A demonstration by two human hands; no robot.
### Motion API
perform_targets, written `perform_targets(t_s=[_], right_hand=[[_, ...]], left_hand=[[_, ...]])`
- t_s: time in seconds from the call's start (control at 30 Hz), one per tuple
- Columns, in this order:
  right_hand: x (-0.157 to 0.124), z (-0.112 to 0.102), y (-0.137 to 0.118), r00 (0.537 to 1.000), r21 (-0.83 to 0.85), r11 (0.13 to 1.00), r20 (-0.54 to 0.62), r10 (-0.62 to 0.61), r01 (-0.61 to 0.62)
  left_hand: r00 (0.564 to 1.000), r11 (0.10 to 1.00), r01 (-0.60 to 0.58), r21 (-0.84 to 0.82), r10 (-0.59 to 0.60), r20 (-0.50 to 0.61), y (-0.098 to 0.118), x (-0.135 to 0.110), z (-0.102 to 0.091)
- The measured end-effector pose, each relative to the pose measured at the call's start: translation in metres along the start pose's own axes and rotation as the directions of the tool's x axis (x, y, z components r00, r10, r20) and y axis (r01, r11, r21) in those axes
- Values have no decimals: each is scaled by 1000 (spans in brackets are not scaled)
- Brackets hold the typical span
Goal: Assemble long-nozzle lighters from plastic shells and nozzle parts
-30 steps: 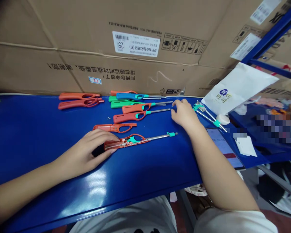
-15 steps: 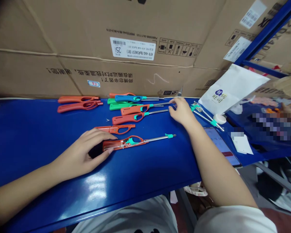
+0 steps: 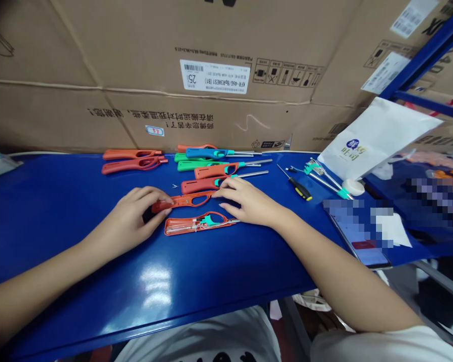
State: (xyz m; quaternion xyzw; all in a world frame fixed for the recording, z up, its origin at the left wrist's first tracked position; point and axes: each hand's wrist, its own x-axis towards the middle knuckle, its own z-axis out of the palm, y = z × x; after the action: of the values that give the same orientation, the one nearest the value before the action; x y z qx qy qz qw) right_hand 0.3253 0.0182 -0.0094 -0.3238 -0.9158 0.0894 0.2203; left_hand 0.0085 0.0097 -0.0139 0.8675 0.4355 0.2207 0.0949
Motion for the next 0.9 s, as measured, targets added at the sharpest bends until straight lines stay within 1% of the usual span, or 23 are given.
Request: perform_targets(t_s=[0.1,0.2,0.27,0.4,0.47,0.53,0.6,0.67,0.73,0.8,0.83,0.9], right_hand=[[1,-6,-3,1000,-19,1000,-22,8,-9],[3,-10,-8,997,-38,999,-72,1,-4],[3,-10,-10,994,-58,998,-99,-35,29],[3,-8,-13,987,-69,992,-112,-115,108],[3,-7,-17,984,-43,994,-142,-107,102],[3,-5,-22,984,-2,997,-160,-81,81],[3,-5,-27,990,41,997,-128,-60,66],[3,-4,-31,997,64,996,-64,-54,58],[4,-4,-33,999,51,997,-9,-51,51],[4,-3,-35,999,33,999,25,-40,39],[4,-3,-35,999,31,999,36,-32,31],[5,-3,-35,999,46,999,39,-21,19]], left_hand=[[999,997,-31,-67,29,-28,1,0,3],[996,990,-65,-126,57,-62,5,-1,2],[994,984,-85,-154,73,-79,10,-3,0],[989,969,-123,-214,101,-111,21,-8,-2],[986,961,-116,-249,82,-144,26,-11,-1],[983,953,-83,-292,29,-183,29,-14,0],[980,932,-21,-362,-53,-194,33,-15,2],[978,887,54,-459,-141,-156,36,-15,3],[975,839,109,-533,-194,-106,38,-13,3],[977,829,110,-549,-190,-92,38,-12,3],[980,841,86,-534,-167,-105,38,-12,2],[986,879,-11,-477,-69,-149,36,-12,1]])
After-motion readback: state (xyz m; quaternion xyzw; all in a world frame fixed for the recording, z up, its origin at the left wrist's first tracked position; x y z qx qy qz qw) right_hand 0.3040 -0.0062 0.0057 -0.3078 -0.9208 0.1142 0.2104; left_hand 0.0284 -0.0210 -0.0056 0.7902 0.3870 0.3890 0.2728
